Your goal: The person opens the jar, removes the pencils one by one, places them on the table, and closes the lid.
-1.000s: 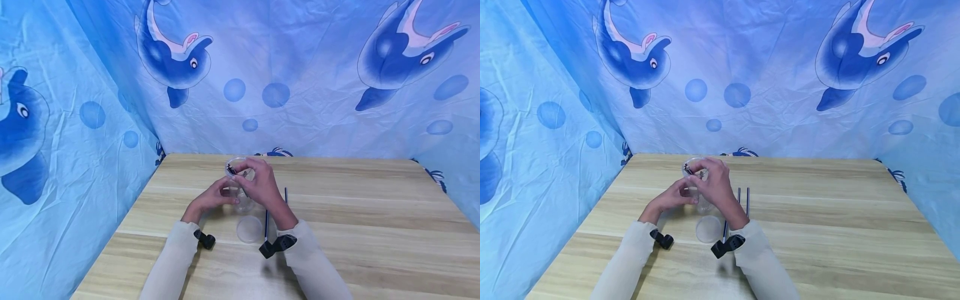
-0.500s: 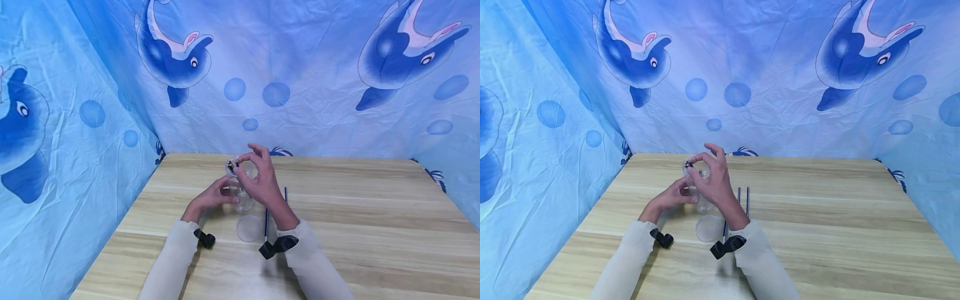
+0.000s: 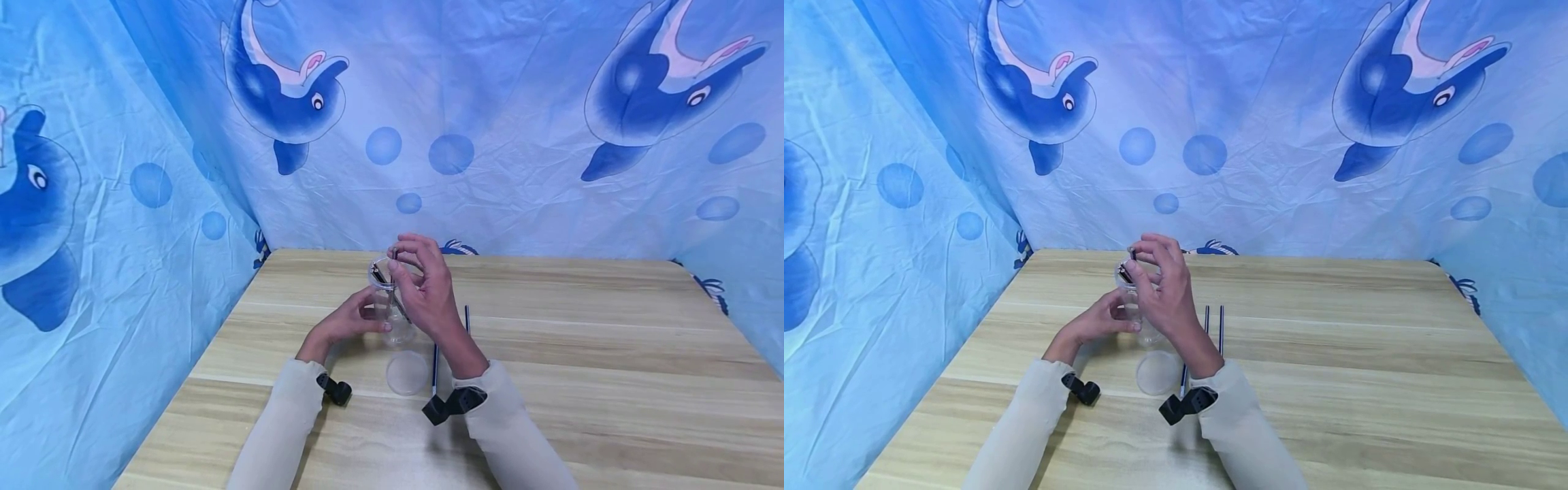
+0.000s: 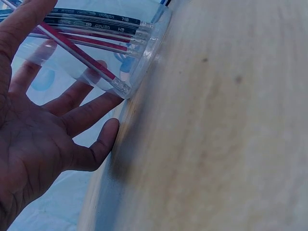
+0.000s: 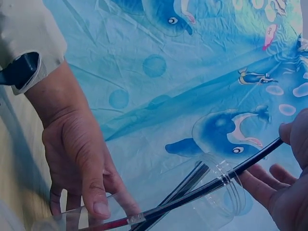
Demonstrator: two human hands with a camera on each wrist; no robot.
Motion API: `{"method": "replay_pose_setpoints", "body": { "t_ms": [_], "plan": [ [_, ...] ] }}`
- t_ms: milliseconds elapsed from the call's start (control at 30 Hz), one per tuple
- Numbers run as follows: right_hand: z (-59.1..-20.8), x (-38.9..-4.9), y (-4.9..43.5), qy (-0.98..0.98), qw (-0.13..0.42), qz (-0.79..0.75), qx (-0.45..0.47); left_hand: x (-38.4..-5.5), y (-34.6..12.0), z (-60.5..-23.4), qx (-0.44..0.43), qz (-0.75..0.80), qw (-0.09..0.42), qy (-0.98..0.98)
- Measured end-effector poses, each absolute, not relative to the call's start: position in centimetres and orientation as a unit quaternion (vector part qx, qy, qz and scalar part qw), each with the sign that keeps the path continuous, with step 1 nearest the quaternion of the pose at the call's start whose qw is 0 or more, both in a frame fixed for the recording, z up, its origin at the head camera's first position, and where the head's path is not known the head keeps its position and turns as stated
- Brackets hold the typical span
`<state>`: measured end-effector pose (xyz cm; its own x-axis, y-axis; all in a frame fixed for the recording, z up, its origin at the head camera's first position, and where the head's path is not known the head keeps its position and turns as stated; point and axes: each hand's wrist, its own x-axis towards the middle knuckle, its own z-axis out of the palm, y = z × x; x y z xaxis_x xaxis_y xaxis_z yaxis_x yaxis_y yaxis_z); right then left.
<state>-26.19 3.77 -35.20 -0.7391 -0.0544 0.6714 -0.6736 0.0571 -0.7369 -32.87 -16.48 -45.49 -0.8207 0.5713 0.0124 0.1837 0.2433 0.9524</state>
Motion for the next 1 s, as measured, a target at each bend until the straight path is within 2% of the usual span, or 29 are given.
{"method": "replay_pose_setpoints", "body": {
  "t_ms": [300,467,1000],
  "plan": [
    [-34.7,-25.8,3.5,-0.658,0.272,0.645,0.277,-33.1,-16.5,-45.7,0.257,0.570,0.165,0.763],
    [-35.7,-26.5,3.5,-0.641,0.296,0.653,0.276,-32.9,-16.6,-45.8,0.260,0.567,0.163,0.765],
    [-35.5,-26.6,3.8,-0.544,0.397,0.686,0.275,-33.1,-16.4,-45.9,0.262,0.581,0.171,0.751]
  ]
}}
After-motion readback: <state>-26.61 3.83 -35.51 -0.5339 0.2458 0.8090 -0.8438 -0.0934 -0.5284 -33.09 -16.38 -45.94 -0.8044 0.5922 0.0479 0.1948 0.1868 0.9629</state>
